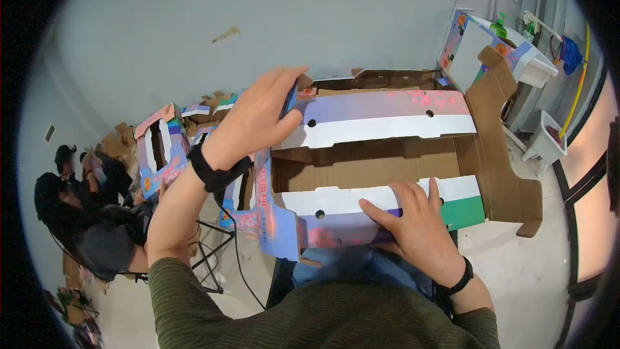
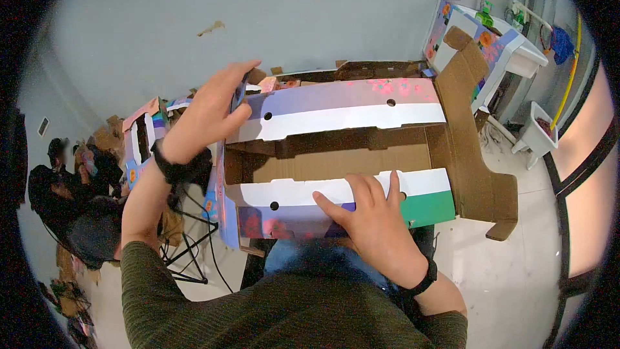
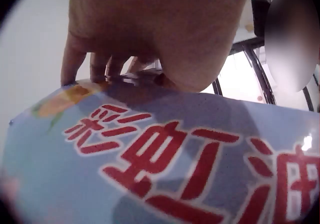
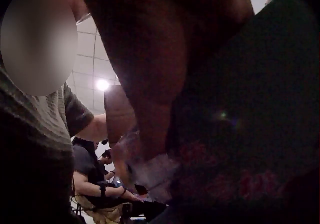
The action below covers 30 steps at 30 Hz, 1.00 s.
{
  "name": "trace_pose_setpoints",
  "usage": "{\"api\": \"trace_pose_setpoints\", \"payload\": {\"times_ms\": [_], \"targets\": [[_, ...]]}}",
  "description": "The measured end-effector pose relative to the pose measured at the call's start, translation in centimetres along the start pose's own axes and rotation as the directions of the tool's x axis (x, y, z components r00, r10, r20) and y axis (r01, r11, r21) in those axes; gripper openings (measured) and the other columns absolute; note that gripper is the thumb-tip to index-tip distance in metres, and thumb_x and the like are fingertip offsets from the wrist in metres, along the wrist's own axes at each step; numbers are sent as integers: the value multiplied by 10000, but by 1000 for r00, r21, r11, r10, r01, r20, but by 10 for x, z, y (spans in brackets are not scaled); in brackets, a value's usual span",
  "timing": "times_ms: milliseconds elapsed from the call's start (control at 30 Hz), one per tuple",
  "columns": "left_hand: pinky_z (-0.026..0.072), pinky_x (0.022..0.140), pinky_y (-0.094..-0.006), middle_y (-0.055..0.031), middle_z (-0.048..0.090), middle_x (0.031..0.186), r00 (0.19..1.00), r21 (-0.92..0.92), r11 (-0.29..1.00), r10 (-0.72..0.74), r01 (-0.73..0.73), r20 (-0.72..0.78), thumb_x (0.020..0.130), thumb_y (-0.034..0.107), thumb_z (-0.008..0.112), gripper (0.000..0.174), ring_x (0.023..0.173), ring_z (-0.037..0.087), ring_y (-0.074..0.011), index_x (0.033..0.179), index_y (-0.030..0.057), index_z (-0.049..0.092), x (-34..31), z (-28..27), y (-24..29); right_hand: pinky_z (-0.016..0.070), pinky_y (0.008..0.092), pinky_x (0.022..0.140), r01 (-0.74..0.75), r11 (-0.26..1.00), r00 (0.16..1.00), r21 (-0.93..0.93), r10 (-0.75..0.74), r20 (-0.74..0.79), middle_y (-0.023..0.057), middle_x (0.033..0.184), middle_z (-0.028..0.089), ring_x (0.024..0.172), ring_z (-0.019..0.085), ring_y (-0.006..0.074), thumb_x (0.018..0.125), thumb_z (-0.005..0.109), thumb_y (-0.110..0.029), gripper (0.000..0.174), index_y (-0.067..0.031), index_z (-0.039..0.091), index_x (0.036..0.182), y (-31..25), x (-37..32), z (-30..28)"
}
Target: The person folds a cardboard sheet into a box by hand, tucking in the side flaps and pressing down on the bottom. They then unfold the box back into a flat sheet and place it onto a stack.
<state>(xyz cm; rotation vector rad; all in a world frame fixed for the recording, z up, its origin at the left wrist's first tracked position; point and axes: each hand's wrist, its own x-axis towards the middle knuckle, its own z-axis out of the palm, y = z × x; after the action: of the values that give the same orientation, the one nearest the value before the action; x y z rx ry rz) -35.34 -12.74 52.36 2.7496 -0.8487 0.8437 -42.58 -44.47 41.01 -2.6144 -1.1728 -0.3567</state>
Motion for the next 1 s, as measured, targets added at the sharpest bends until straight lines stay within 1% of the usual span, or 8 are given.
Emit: {"api": "trace_pose_setpoints", "payload": {"times_ms": [167, 267, 367, 633, 733, 867, 900, 1000], "targets": [[335, 1194, -399, -159, 568, 1426, 983, -235, 958, -178, 162, -47, 812, 7, 488, 721, 1383, 495, -264, 1530, 24, 416, -9, -23, -22, 291, 756, 1089, -8, 999, 1000, -31, 7, -15, 174, 1376, 469, 1338, 448, 354, 711, 877, -371, 878, -307, 496, 1499, 3, 2, 3], [455, 1063, -388, -155, 618, 1325, 933, -318, 908, -331, 274, -139, 891, 50, 547, 582, 1236, 594, -272, 1469, 43, 483, -38, -43, -43, 271, 754, 1104, -17, 999, 999, -33, 16, -34, 168, 1375, 473, 1335, 451, 349, 692, 885, -389, 910, -303, 486, 1506, -1, 2, 0], [520, 971, -347, -105, 651, 1285, 752, -508, 644, -659, 572, 11, 968, 137, 614, 503, 1163, 639, -203, 1449, 42, 502, -76, -52, -71, 245, 756, 1118, -17, 1000, 997, -25, 15, -80, 155, 1364, 482, 1329, 456, 339, 677, 891, -396, 935, -298, 480, 1510, -3, 1, 2], [607, 753, -283, -51, 712, 1184, 627, -858, 82, -718, 507, 302, 994, 173, 677, 407, 990, 723, -131, 1358, 36, 557, -140, -22, -121, 350, 585, 1125, 83, 996, 996, -31, -84, -38, 73, 1199, 541, 1165, 527, 275, 665, 864, -428, 966, -141, 485, 1506, 16, -13, -25], [615, 728, -272, -57, 710, 1193, 614, -790, 185, -737, 585, 282, 994, 167, 676, 416, 997, 721, -123, 1369, 41, 547, -143, -17, -128, 402, 490, 1073, 114, 982, 991, -152, -123, -54, 72, 1154, 554, 1124, 531, 272, 674, 839, -423, 965, -103, 482, 1512, 26, -27, -52], [614, 718, -268, -44, 713, 1144, 610, -842, 132, -748, 523, 262, 1002, 146, 658, 341, 967, 719, -112, 1318, 54, 568, -145, -23, -118, 455, 436, 866, -54, 979, 996, -196, 40, -75, 82, 1040, 540, 973, 555, 283, 674, 823, -382, 688, -82, 604, 1252, 25, -52, -77], [561, 877, -294, -54, 709, 1199, 620, -826, 135, -729, 547, 291, 1016, 146, 634, 363, 1031, 689, -128, 1351, 17, 582, -146, -30, -124, 451, 425, 732, -33, 970, 979, -240, -16, -202, 77, 959, 540, 859, 565, 286, 690, 807, -290, 415, -81, 604, 987, 27, -52, -75], [574, 789, -259, -35, 710, 1187, 613, -840, 134, -744, 527, 266, 1022, 162, 629, 341, 979, 694, -103, 1334, 29, 591, -136, -29, -130, 457, 420, 651, -58, 951, 972, -304, -15, -233, 65, 888, 554, 787, 573, 277, 698, 759, -182, 251, -91, 571, 836, 44, -68, -74]]}}
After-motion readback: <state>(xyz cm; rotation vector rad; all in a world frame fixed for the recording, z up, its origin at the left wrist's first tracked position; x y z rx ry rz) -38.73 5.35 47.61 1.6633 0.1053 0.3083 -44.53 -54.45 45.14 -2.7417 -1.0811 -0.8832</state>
